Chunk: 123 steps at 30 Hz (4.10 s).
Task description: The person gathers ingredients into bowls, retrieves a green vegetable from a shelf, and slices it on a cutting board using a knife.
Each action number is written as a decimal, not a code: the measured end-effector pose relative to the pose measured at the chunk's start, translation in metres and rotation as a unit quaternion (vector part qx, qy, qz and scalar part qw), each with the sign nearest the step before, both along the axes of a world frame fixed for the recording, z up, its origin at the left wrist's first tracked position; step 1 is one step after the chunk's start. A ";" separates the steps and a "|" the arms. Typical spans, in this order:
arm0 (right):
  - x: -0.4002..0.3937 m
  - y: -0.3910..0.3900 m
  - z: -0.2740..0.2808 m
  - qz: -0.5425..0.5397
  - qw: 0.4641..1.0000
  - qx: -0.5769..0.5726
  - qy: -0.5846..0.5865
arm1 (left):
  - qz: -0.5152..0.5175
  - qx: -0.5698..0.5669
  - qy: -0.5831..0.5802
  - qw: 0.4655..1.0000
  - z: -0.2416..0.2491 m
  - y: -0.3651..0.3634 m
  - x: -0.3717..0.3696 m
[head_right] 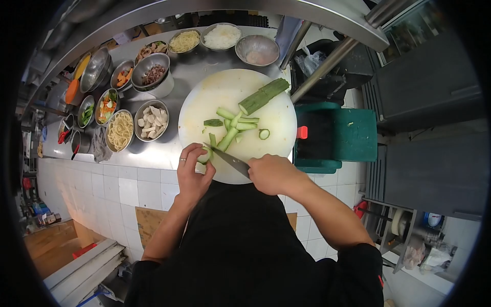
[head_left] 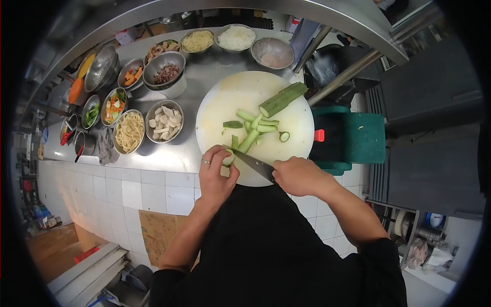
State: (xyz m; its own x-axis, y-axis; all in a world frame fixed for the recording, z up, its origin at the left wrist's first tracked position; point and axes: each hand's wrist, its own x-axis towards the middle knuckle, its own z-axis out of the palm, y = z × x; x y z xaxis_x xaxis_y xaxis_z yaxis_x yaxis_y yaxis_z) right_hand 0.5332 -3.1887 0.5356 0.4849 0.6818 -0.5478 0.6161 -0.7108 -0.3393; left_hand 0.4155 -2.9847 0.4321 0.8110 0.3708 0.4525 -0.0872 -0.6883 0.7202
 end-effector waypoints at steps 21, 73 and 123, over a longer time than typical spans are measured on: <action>0.007 -0.002 -0.011 -0.002 0.999 -0.007 0.043 | -0.013 0.029 0.012 0.999 -0.004 0.008 -0.001; -0.035 0.007 0.027 -0.010 1.000 -0.001 -0.015 | 0.003 0.089 0.007 0.996 -0.007 0.007 -0.006; -0.024 0.025 0.023 0.087 0.988 0.016 -0.129 | 0.026 0.016 0.007 1.000 -0.017 0.027 -0.014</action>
State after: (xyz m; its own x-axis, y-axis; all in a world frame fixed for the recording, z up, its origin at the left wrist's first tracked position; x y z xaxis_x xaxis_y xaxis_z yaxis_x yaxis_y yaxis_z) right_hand 0.5091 -3.1636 0.5586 0.4801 0.7813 -0.3987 0.7964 -0.5788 -0.1753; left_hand 0.4011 -2.9578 0.4146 0.7978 0.3973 0.4535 -0.0414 -0.7143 0.6986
